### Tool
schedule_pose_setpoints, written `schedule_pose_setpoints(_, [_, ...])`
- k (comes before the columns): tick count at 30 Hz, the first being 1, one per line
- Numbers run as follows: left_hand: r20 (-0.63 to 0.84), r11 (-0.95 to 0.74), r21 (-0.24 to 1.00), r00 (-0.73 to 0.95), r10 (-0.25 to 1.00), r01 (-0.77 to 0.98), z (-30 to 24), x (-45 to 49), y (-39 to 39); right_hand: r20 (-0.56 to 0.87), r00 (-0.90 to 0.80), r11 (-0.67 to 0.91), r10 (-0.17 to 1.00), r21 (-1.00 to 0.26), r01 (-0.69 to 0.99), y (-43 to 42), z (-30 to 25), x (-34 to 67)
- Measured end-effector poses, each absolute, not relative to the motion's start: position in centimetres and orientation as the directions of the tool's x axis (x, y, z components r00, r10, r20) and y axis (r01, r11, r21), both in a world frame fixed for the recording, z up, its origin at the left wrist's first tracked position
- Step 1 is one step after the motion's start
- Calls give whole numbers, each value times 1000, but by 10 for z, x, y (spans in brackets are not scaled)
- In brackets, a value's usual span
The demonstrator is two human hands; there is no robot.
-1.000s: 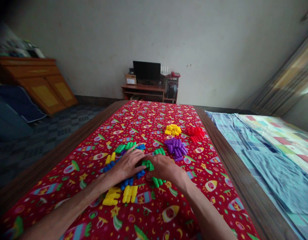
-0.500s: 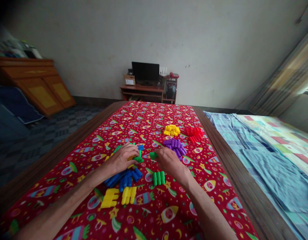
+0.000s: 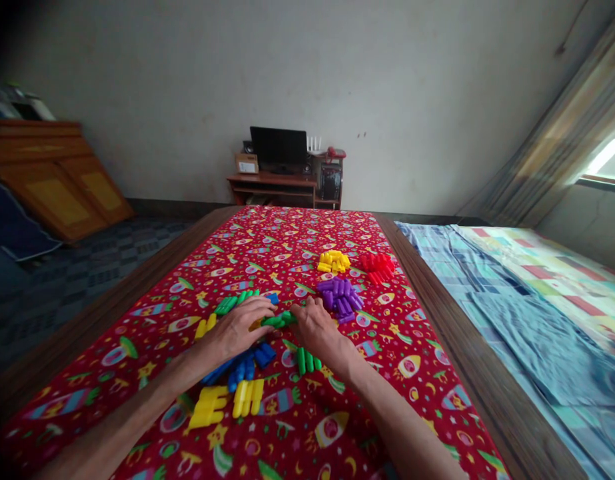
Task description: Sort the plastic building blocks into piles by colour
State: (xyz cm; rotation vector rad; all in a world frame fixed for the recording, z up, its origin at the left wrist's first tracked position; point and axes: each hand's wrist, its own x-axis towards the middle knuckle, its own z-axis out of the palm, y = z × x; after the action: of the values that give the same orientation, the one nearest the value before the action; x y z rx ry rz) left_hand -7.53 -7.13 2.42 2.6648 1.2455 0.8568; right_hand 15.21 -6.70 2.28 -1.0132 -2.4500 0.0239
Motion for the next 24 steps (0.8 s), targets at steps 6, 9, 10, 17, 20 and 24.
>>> schedule_pose_setpoints(6, [437,-654,320,505,744,686,27,-66,-74,492,-556,727,670,-282,626,-52,7,151])
schedule_pose_setpoints(9, [426,-632,343,484,764,695,25,-66,-73,389,-527,654,756,-412,634,-47,10,146])
schedule_pose_setpoints(10, [421,-617,354,469,776,703,24,-66,-72,335,-519,617,786,-467,633,-47,15,144])
schedule_pose_setpoints(17, [355,-446,490,295,887,749,24,-63,-73,118,-643,497,757,-742,450,-55,49,139])
schedule_pose_setpoints(20, [357,-438,478,287,889,762,25,-59,-77,143,-625,522,767,-707,478,-57,50,136])
schedule_pose_setpoints(24, [398,-503,416,346,850,758,29,-58,-81,193,-629,572,753,-666,480,-57,66,145])
